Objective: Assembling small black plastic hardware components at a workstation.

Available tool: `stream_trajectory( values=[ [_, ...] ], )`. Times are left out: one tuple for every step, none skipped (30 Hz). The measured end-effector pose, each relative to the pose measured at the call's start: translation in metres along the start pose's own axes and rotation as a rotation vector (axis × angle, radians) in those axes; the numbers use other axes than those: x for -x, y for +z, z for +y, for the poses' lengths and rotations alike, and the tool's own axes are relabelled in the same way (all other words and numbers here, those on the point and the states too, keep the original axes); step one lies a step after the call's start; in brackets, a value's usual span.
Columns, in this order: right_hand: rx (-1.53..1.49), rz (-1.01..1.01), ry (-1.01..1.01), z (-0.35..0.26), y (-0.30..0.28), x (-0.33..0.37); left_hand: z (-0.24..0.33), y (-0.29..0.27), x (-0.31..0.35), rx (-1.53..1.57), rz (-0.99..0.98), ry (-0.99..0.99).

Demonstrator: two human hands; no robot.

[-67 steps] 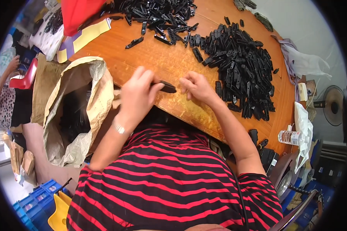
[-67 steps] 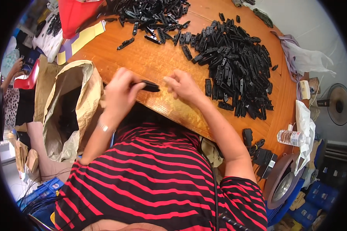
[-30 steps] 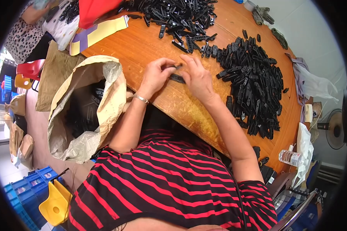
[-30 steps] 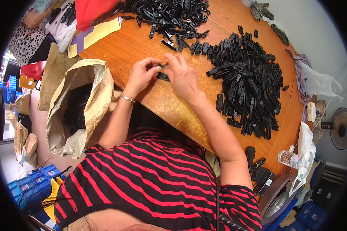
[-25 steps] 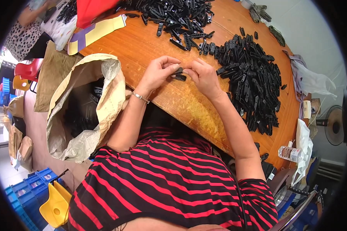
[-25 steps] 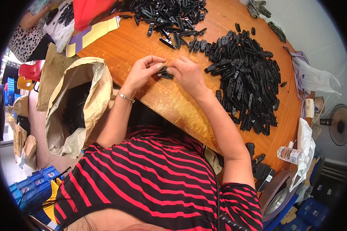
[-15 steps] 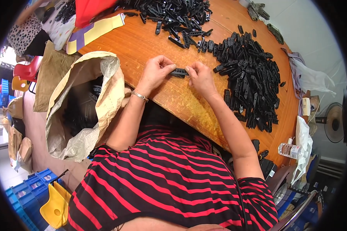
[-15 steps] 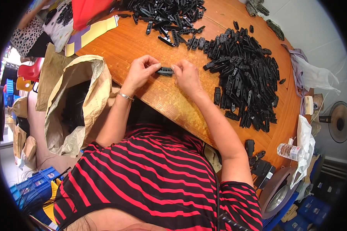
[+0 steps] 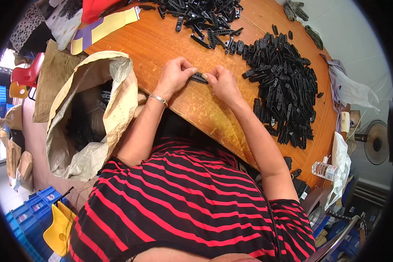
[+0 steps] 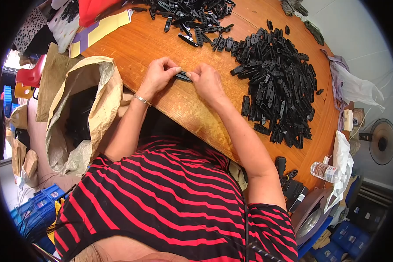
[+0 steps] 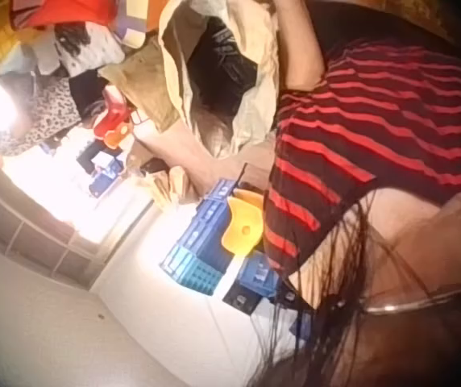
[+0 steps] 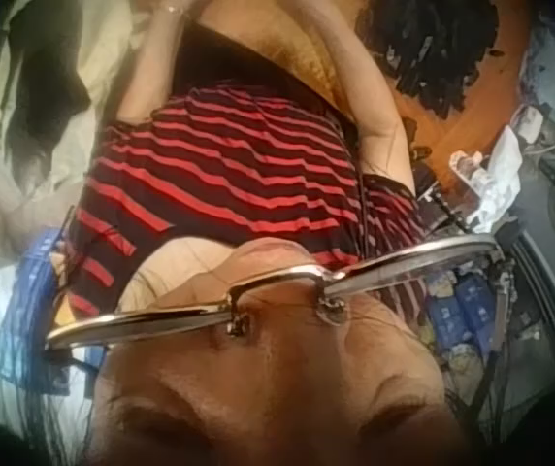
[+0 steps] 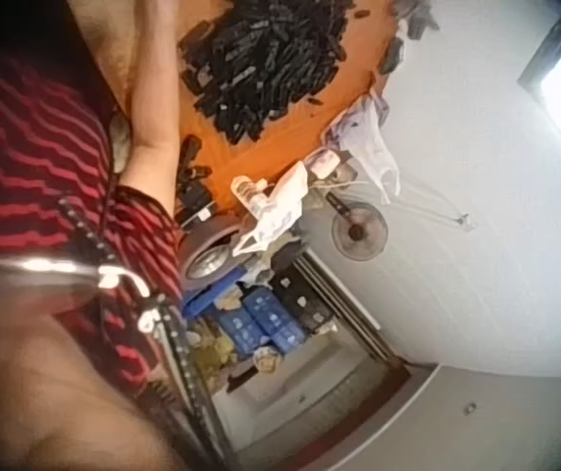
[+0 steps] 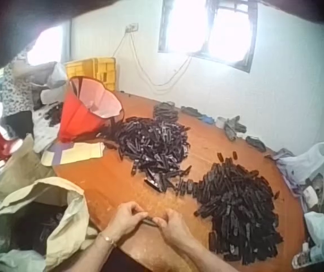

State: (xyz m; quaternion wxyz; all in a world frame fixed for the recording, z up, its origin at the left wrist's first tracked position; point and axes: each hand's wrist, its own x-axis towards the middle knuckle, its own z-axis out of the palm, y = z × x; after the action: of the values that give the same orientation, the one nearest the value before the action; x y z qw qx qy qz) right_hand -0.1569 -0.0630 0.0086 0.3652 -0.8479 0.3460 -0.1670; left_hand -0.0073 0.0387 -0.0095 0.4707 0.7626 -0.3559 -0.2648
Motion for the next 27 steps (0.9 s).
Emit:
stream_trajectory(
  values=[
    [0.01, -0.035, 0.052, -0.001, -0.001, -0.003, 0.0, -0.001, -0.003, 0.025, -0.015, 0.005],
    [0.021, -0.069, 0.105, -0.003, -0.002, -0.006, 0.0, -0.001, -0.004, 0.026, -0.017, 0.0],
    [0.02, -0.072, 0.109, -0.006, -0.005, -0.008, 0.0, -0.001, -0.005, -0.01, -0.034, -0.012],
    [0.075, -0.123, 0.131, -0.011, -0.01, -0.007, 0.002, -0.001, -0.004, -0.044, -0.054, -0.027],
    [0.129, -0.173, 0.152, -0.013, -0.012, -0.007, 0.004, -0.001, -0.003, -0.042, -0.06, -0.035],
    [0.13, -0.177, 0.159, -0.01, -0.01, -0.007, 0.007, -0.002, -0.002, -0.131, -0.017, 0.008],
    [0.184, -0.134, 0.089, -0.009, -0.008, -0.008, 0.011, -0.002, -0.003, -0.222, 0.026, 0.06],
    [0.237, -0.089, 0.017, -0.008, -0.006, -0.009, 0.009, 0.0, -0.002, -0.222, 0.022, 0.065],
    [0.237, -0.081, 0.02, -0.006, -0.005, -0.008, 0.001, 0.005, 0.0, -0.248, 0.06, 0.128],
    [0.21, -0.083, 0.03, -0.004, -0.005, -0.007, 0.0, 0.009, 0.001, -0.273, 0.095, 0.198],
    [0.182, -0.084, 0.041, -0.001, -0.004, -0.007, -0.001, 0.01, 0.001, -0.247, 0.101, 0.2],
    [0.183, -0.065, 0.047, 0.0, -0.004, -0.008, -0.003, 0.009, 0.001, -0.246, 0.092, 0.217],
    [0.144, -0.044, 0.01, 0.005, -0.002, -0.006, 0.002, 0.009, 0.005, -0.245, 0.109, 0.204],
    [0.109, -0.016, -0.028, 0.008, -0.002, -0.004, 0.006, 0.01, 0.008, -0.241, 0.124, 0.197],
    [0.114, 0.008, -0.01, 0.011, -0.001, 0.002, 0.004, 0.01, 0.014, -0.24, 0.124, 0.232],
    [0.053, 0.044, -0.072, 0.012, 0.001, 0.011, 0.006, 0.009, 0.021, -0.235, 0.103, 0.249],
    [-0.006, 0.075, -0.132, 0.014, 0.001, 0.023, 0.011, 0.005, 0.033, -0.247, 0.121, 0.284],
    [0.001, 0.089, -0.114, 0.015, -0.004, 0.036, 0.019, 0.003, 0.046, -0.258, 0.14, 0.317],
    [-0.058, 0.08, -0.139, 0.012, -0.012, 0.048, 0.033, -0.002, 0.063, -0.292, 0.154, 0.362],
    [-0.119, 0.071, -0.165, 0.008, -0.021, 0.059, 0.052, -0.011, 0.081, -0.328, 0.168, 0.407],
    [-0.102, 0.066, -0.19, 0.007, -0.033, 0.068, 0.066, -0.023, 0.097, -0.359, 0.203, 0.486],
    [-0.096, 0.077, -0.177, 0.016, -0.042, 0.076, 0.078, -0.038, 0.11, -0.39, 0.234, 0.568],
    [0.051, 0.155, -0.163, 0.024, -0.052, 0.084, 0.086, -0.057, 0.12, -0.419, 0.308, 0.706],
    [0.189, 0.225, -0.161, 0.031, -0.062, 0.09, 0.105, -0.077, 0.139, -0.428, 0.415, 0.782],
    [0.189, 0.228, -0.167, 0.039, -0.069, 0.096, 0.106, -0.099, 0.152, -0.484, 0.545, 0.809],
    [0.348, 0.261, -0.104, 0.049, -0.074, 0.103, 0.101, -0.122, 0.161, -0.537, 0.674, 0.835],
    [0.499, 0.29, -0.051, 0.057, -0.077, 0.105, 0.101, -0.139, 0.17, -0.595, 0.741, 0.71]
  ],
)
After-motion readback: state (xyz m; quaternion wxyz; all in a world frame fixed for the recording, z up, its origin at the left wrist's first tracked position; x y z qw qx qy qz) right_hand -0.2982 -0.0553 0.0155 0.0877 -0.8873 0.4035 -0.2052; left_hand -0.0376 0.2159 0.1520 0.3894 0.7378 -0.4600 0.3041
